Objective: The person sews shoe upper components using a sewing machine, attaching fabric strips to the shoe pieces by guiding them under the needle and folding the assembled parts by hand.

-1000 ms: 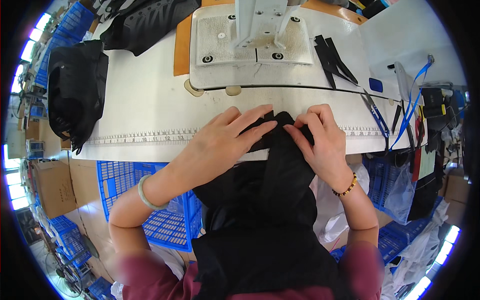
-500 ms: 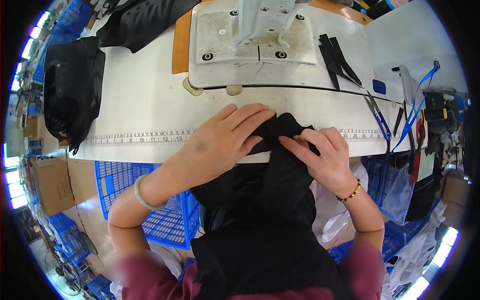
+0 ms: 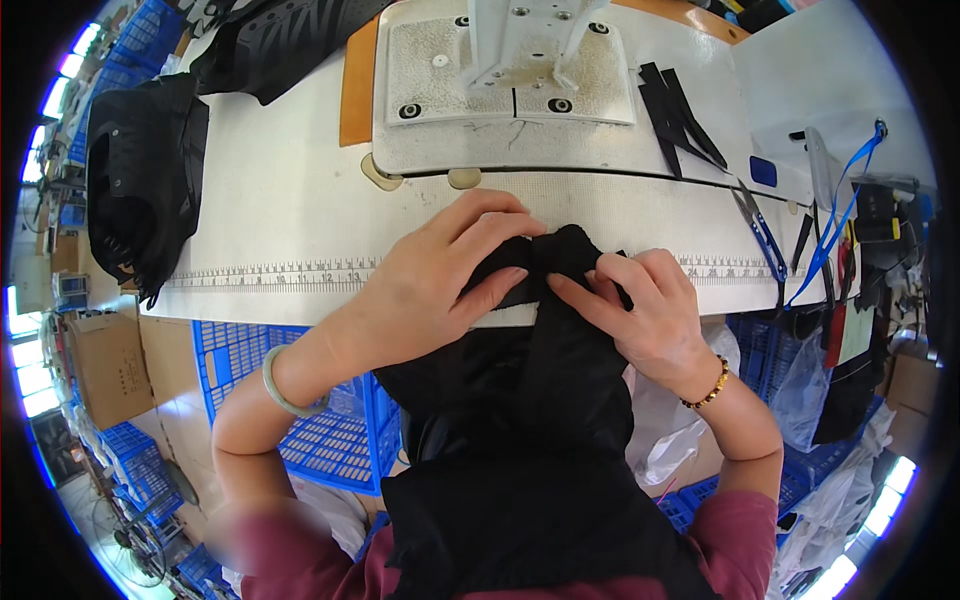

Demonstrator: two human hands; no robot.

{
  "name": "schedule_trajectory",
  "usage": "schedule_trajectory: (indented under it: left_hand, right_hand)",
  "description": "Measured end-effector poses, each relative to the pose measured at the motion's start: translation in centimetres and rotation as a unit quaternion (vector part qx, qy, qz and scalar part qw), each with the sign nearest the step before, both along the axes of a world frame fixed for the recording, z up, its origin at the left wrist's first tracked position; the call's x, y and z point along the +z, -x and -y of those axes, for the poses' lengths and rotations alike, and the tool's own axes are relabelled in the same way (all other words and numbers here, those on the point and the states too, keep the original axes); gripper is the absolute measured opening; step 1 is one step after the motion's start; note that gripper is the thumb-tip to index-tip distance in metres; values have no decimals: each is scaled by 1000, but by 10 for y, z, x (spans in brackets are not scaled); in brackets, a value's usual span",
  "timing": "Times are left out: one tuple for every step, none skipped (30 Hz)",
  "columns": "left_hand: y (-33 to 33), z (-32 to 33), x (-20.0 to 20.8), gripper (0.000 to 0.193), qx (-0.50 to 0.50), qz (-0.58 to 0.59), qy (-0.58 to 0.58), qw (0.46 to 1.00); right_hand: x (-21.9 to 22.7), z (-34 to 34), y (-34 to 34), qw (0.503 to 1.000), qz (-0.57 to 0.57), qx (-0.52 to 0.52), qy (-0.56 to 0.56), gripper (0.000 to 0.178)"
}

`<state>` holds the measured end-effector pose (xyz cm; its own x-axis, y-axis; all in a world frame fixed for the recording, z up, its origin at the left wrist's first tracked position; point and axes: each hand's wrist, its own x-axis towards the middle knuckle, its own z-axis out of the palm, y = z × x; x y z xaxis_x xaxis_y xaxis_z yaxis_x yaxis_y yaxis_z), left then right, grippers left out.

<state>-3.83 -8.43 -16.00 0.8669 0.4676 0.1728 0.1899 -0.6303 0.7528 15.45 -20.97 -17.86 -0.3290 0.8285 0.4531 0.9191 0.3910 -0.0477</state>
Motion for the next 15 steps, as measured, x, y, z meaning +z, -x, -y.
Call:
schedule_trajectory:
  left_hand:
    - [-1, 0, 4, 36, -1, -1, 0, 1000]
    - [-2, -1, 9, 32, -2, -10, 7, 1000]
    - [-5, -1, 12, 27, -2, -20, 14, 1000]
    - [-7, 0, 10, 27, -2, -21, 12, 1000]
    - [-10, 2, 5, 25, -21, -2, -50, 999]
    - [-13, 1, 2, 23, -42, 16, -112, 993]
    - [-12, 3, 1, 23, -44, 14, -113, 992]
    - [-9, 8, 1, 23, -49, 19, -198, 979]
    - [-6, 13, 1, 23, -56, 25, -282, 957]
    - [-3, 19, 0, 23, -59, 23, -282, 957]
    - [0, 25, -2, 24, -84, 9, -373, 924]
    - [2, 30, -3, 24, -105, -5, -461, 881]
    - [3, 31, -3, 23, -100, -3, -500, 860]
    - [3, 33, -4, 23, -100, -3, -500, 860]
    - [4, 34, -5, 23, -93, -3, -496, 864]
  right_hand:
    - [1, 1, 1, 1000, 3, -4, 7, 38]
    - [1, 1, 1, 1000, 3, -5, 6, 38]
    - [2, 2, 0, 1000, 12, -2, 5, 37]
    - [3, 2, -1, 1000, 20, 1, 3, 37]
    - [3, 3, -1, 1000, 20, 1, 2, 37]
    - [1, 5, -2, 1000, 27, 5, 5, 37]
    - [-1, 6, -4, 999, 34, 9, 8, 37]
    - [-3, 5, -6, 999, 33, 7, 7, 37]
    - [-6, 4, -8, 1000, 7, 14, -5, 38]
    - [-8, 3, -9, 999, -20, 23, -16, 38]
    - [-8, 3, -8, 999, -22, 20, -16, 38]
    - [-6, 2, -7, 999, -24, 21, -9, 38]
    - [-4, 2, -7, 999, -26, 21, -2, 39]
    - [-4, 2, -7, 999, -26, 21, -2, 39]
    - [-3, 1, -7, 999, -28, 22, 1, 39]
